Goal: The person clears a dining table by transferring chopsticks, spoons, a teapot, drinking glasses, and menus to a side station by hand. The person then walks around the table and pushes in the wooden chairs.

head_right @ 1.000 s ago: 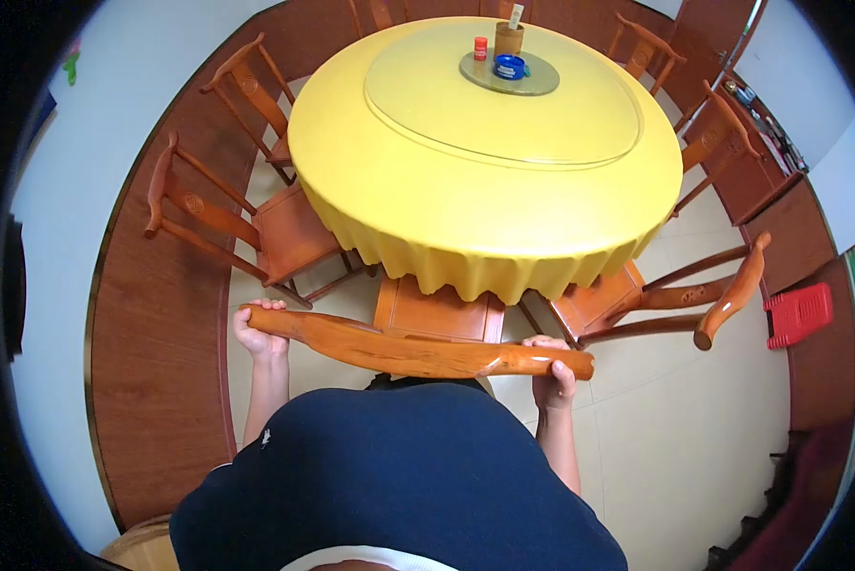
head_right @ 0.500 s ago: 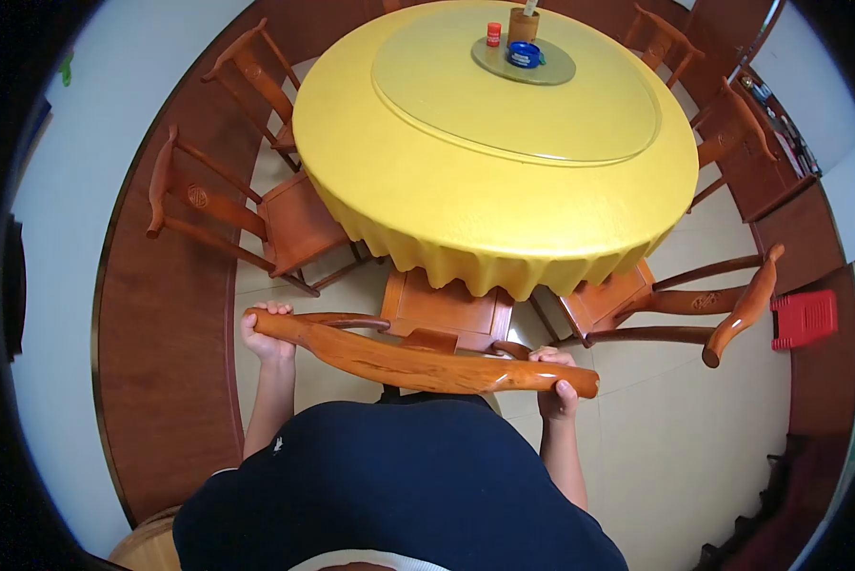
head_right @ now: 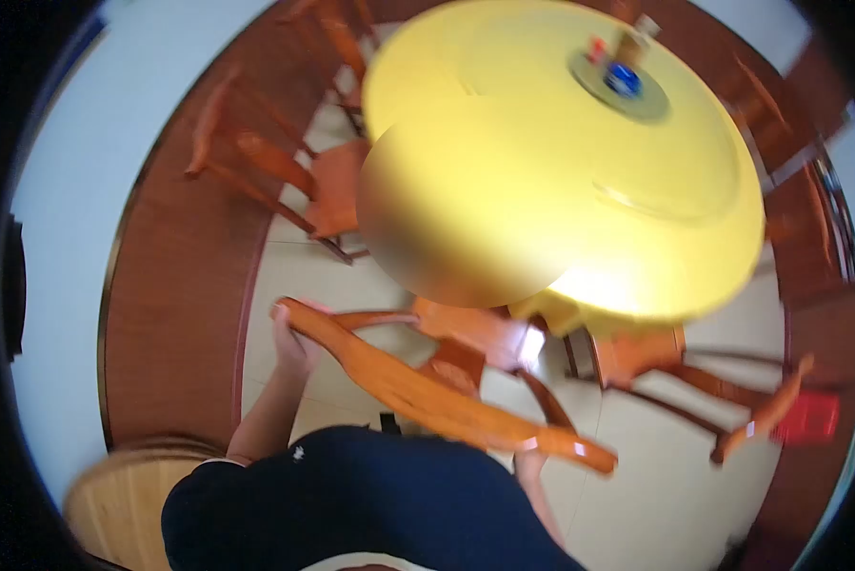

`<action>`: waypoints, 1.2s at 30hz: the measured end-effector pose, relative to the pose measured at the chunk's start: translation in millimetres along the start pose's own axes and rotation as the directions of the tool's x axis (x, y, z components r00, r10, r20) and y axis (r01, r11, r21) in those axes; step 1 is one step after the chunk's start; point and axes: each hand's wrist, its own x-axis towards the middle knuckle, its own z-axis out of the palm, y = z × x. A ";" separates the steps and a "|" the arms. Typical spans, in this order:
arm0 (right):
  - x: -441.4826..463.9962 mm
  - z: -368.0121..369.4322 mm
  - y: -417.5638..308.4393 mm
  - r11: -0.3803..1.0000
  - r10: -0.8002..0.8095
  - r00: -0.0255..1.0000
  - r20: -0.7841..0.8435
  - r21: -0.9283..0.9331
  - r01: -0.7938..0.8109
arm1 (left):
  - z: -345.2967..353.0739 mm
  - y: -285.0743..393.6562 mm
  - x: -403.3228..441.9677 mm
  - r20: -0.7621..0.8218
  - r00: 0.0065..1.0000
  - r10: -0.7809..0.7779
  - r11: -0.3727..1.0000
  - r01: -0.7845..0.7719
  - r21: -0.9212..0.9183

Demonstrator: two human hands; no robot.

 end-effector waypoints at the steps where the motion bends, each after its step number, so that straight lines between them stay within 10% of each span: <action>1: 20.2 17.1 0.4 0.994 -0.009 0.979 0.204 -0.106 0.031 | -9.5 -6.9 -3.7 -0.008 1.000 -0.029 0.998 0.030 0.063; 3: 14.5 46.9 63.7 0.957 0.098 0.914 0.392 -0.288 0.020 | -17.3 -19.5 -11.8 -0.167 0.984 -0.062 0.996 0.071 0.051; 7: 7.3 97.4 147.1 0.848 0.215 0.773 0.597 -0.507 0.155 | -120.6 -38.6 -59.1 -0.030 0.902 -0.431 0.718 0.363 0.594; 9: 3.5 121.7 165.5 0.799 0.143 0.752 0.643 -0.524 0.296 | -190.9 -44.8 -88.5 -0.110 0.746 -0.656 0.254 0.356 0.899; 11: 9.1 151.1 177.0 0.775 0.047 0.794 0.607 -0.523 0.354 | -271.4 -52.1 -145.3 -0.321 0.769 -0.553 -0.057 0.349 0.935; 12: 19.6 169.2 138.4 0.845 0.390 0.773 0.501 -0.529 -0.083 | -371.6 -92.3 -184.3 -0.343 0.784 -0.517 -0.159 0.305 0.939; 14: 17.0 195.8 122.0 0.876 0.331 0.859 0.391 -0.465 -0.126 | -432.4 -82.0 -251.3 -0.067 0.959 -0.275 -0.661 -0.138 0.737; 15: 23.1 211.8 107.2 0.868 0.318 0.870 0.377 -0.484 -0.108 | -468.1 -60.9 -262.6 -0.261 0.743 -0.616 -0.295 0.089 0.951; 16: 22.5 225.5 120.7 0.791 0.431 0.842 0.325 -0.585 -0.179 | -509.4 -52.2 -294.0 -0.719 0.580 -0.383 -0.027 0.771 0.636; 17: 17.3 240.5 136.2 0.688 0.545 0.799 0.255 -0.680 -0.252 | -538.7 -37.8 -317.0 -0.766 0.536 -0.356 0.270 0.843 0.465; 19: 17.8 279.1 130.5 0.610 0.611 0.726 0.314 -0.772 -0.179 | -557.0 4.7 -320.7 -0.734 0.606 -0.305 -0.394 0.622 0.677; 22: 16.1 328.9 93.3 0.650 0.595 0.700 0.395 -0.749 -0.130 | -612.4 35.4 -315.4 -0.563 0.795 -0.225 -0.395 0.453 0.799; 25: 28.2 381.6 72.1 0.676 0.548 0.784 0.292 -0.707 -0.210 | -644.6 63.5 -253.1 -0.832 0.509 -0.221 0.349 0.838 0.420; 27: 56.9 405.6 50.5 0.708 0.483 0.770 0.416 -0.703 -0.065 | -641.4 81.8 -182.5 -0.873 0.391 -0.292 0.748 0.662 0.046; 31: 144.7 464.6 32.6 0.650 0.451 0.702 0.551 -0.742 0.165 | -571.2 142.1 -43.3 -0.745 0.611 -0.267 0.830 0.539 0.145; 36: 269.8 586.3 -24.5 0.842 0.243 0.846 0.474 -0.537 0.059 | -543.4 179.2 97.4 -0.548 0.744 -0.383 0.666 0.633 0.394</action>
